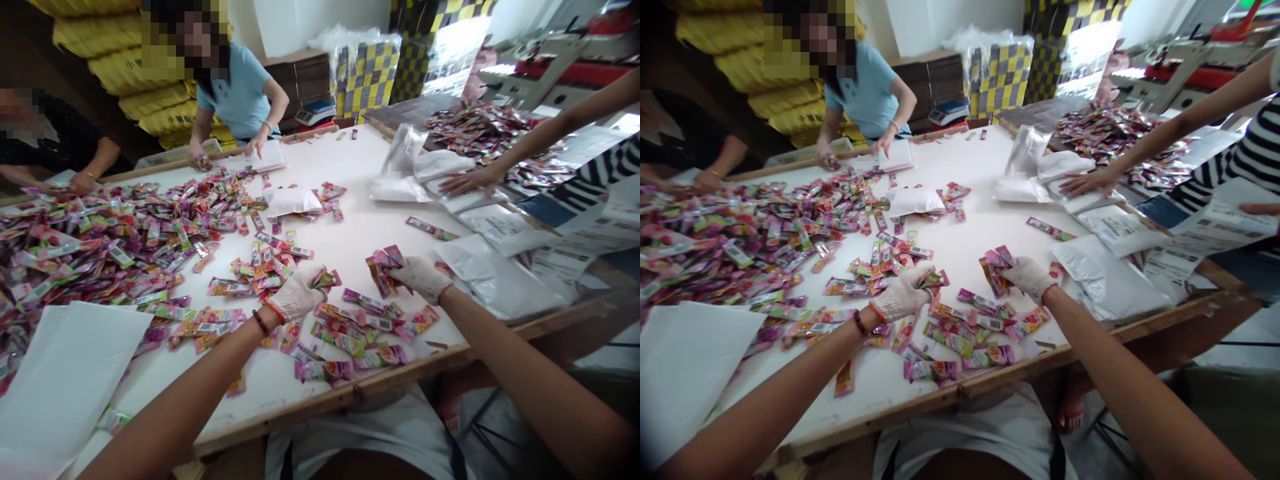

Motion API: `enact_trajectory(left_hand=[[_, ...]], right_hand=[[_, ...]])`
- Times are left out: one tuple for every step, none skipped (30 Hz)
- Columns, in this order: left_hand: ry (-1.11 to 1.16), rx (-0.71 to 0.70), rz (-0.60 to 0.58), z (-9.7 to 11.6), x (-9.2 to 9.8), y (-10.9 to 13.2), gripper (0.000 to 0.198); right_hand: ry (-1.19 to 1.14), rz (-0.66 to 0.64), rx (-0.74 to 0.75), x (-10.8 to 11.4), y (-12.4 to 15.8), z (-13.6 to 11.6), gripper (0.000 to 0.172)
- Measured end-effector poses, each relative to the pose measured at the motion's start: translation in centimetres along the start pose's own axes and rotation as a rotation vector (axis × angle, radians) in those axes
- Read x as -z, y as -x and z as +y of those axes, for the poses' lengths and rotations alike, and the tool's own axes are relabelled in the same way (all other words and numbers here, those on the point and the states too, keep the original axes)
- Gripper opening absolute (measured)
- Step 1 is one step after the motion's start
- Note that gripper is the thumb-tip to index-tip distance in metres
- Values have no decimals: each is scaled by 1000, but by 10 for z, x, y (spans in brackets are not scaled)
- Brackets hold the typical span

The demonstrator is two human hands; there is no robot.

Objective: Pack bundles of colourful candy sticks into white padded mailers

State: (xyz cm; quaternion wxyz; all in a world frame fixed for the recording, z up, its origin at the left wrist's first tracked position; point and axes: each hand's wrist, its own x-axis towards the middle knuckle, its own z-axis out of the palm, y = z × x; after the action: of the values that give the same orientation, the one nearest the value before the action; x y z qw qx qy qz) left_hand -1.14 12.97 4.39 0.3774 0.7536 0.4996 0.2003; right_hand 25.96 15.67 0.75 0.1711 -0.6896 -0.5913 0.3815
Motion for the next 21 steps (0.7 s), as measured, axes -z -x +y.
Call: enact_trajectory(left_hand=[[-4,-3,-9,-1,-1,1,6],[-7,-7,-21,-1,-3,1,6],[-8,-12,-34,-2,-4,2,8],[-8,-18,-46,-1,-6,3,10],[-6,-24,-58,-1,-6,3,13],[-5,-25,-68,0,-6,3,15],[-11,-23,-78,1,-6,2,17],[-30,-22,-93,3,-6,1,17],[-63,-22,-116,6,-6,0,18],[-112,-26,-145,8,-8,-3,18],[-174,-35,-178,10,-11,-5,18],[-247,-54,-215,11,-15,-8,19],[-322,-80,-256,12,-21,-11,20],[-398,-105,-298,12,-28,-13,22],[-473,-126,-340,10,-34,-15,24],[-544,-144,-381,8,-39,-16,25],[-603,-158,-412,5,-42,-17,25],[-648,-169,-421,3,-42,-16,24],[-682,-175,-409,1,-39,-15,22],[-703,-181,-381,0,-33,-14,20],[-709,-182,-343,1,-25,-13,18]], right_hand=[[64,58,33,4,-1,0,18],[125,109,74,8,-1,0,17],[175,155,108,11,-2,0,19],[208,191,126,14,-3,-1,20],[222,212,128,16,-3,-2,22],[228,219,122,17,-4,-3,23],[238,217,115,17,-5,-4,23],[246,208,109,16,-5,-5,23],[252,190,105,13,-6,-6,23],[252,165,105,9,-6,-8,23],[255,141,106,4,-7,-9,24],[269,116,103,-2,-8,-11,26],[296,87,91,-9,-8,-13,28],[340,55,72,-15,-10,-14,31],[393,25,53,-21,-11,-16,34],[444,-2,37,-26,-13,-17,35],[484,-25,30,-29,-15,-18,35],[507,-43,35,-31,-17,-19,32],[519,-50,49,-31,-19,-19,29],[519,-49,71,-29,-19,-19,25],[517,-39,92,-26,-18,-18,25]])
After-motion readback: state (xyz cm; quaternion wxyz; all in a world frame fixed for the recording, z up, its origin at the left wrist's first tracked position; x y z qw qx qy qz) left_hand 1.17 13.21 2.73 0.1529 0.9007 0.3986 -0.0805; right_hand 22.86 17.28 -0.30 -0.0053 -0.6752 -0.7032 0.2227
